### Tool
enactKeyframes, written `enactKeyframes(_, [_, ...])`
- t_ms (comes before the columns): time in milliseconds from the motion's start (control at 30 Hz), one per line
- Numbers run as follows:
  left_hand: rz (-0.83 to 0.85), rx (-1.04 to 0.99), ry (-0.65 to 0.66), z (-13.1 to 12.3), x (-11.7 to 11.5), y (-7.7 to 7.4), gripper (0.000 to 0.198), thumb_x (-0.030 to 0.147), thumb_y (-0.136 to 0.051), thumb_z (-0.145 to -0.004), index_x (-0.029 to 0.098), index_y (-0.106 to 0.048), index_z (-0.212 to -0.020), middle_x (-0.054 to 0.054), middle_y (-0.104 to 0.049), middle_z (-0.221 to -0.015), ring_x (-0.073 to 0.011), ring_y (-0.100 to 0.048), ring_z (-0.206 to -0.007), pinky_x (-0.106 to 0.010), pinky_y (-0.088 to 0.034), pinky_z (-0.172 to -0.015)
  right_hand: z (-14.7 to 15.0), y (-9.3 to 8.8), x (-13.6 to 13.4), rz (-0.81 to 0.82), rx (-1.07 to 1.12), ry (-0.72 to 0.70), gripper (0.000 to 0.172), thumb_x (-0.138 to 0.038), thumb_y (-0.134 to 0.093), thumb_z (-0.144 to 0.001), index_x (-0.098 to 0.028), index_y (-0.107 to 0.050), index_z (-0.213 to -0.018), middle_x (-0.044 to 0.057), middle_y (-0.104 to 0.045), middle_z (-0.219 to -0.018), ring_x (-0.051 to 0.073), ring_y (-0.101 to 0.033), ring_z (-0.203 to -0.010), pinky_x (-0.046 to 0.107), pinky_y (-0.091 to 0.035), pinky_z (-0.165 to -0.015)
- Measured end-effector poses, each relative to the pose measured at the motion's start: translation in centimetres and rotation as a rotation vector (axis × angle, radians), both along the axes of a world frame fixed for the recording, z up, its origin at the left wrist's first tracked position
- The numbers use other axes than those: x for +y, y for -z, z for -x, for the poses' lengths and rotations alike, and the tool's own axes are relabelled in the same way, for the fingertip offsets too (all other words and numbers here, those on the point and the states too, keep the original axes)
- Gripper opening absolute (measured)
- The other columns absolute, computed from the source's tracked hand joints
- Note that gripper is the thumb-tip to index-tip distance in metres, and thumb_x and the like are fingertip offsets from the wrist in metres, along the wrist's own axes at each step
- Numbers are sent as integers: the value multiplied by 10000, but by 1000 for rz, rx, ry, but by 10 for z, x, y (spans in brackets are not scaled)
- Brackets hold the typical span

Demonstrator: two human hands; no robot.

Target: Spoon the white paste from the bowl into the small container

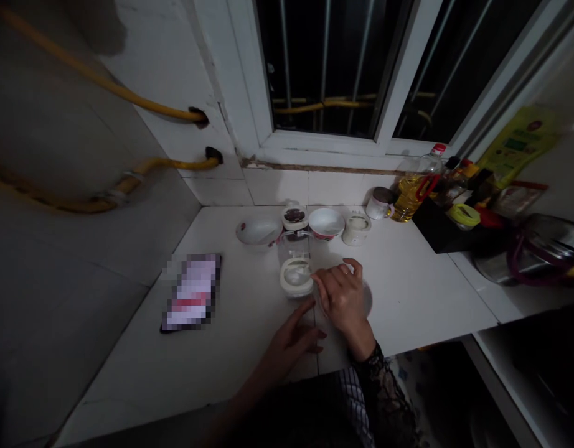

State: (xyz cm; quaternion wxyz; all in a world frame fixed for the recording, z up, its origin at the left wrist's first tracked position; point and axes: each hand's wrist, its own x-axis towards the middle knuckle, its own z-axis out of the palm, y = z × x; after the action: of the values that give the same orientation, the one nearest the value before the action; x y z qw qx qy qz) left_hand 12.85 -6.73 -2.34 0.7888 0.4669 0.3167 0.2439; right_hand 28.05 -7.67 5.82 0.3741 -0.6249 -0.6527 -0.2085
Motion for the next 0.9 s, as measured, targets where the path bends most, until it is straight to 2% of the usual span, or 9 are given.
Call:
enactKeyframes(100, [-47, 38, 28, 11, 3, -8, 761, 477, -764, -723, 133, -501, -1348, -49, -718, -746, -179, -692, -691, -315, -603, -655, 1, -2, -4, -9, -35, 21, 211, -251, -520, -975, -220, -665, -826, -6, -701, -713, 135, -570, -644, 387, -380, -946])
enactKeyframes(200, [-109, 93, 59, 20, 7, -17, 650, 446, -727, -748, 131, -548, -1288, -20, -695, -676, -151, -658, -580, -284, -582, -580, -4, -4, -10, -11, 99, 70, 261, -295, -484, -986, -230, -644, -791, -6, -694, -712, 148, -582, -650, 403, -401, -940])
enactKeyframes(300, [-222, 139, 58, 26, 11, -24, 451, 426, -683, -776, 145, -650, -1127, 5, -651, -589, -117, -583, -460, -232, -523, -471, -15, -5, -21, -6, 267, 144, 297, -354, -472, -983, -232, -634, -766, 3, -661, -681, 175, -587, -694, 397, -425, -901])
enactKeyframes(367, [-316, 142, -15, 30, 14, -26, 356, 410, -664, -786, 166, -690, -1044, -22, -687, -685, -101, -566, -456, -203, -480, -418, -25, -5, -31, -8, 334, 209, 321, -395, -480, -974, -229, -628, -742, 13, -645, -671, 190, -583, -720, 378, -434, -847])
enactKeyframes(467, [-436, 130, -192, 33, 20, -27, 256, 360, -629, -810, 195, -705, -990, -39, -709, -863, -77, -562, -470, -176, -444, -391, -40, -1, -46, 42, 333, 270, 352, -428, -489, -964, -220, -619, -712, 21, -643, -671, 192, -578, -710, 361, -424, -804])
enactKeyframes(600, [-623, 141, -381, 34, 26, -21, 183, 270, -578, -842, 204, -700, -962, -18, -672, -871, -62, -554, -494, -174, -464, -450, -53, 9, -55, 192, 220, 280, 377, -417, -435, -987, -209, -619, -731, 14, -645, -650, 173, -559, -634, 386, -386, -862])
enactKeyframes(733, [-806, 150, -443, 31, 27, -14, 190, 223, -554, -853, 195, -711, -957, -37, -652, -931, -73, -579, -550, -197, -500, -515, -49, 19, -48, 355, 147, 225, 404, -384, -367, -1008, -214, -593, -720, 7, -643, -637, 164, -563, -626, 418, -343, -951])
enactKeyframes(900, [-893, 204, -481, 32, 25, -11, 217, 197, -539, -863, 201, -711, -995, -48, -643, -982, -76, -591, -578, -200, -513, -526, -42, 22, -41, 398, 277, 169, 411, -402, -368, -998, -227, -554, -676, 0, -659, -658, 165, -582, -655, 433, -345, -985])
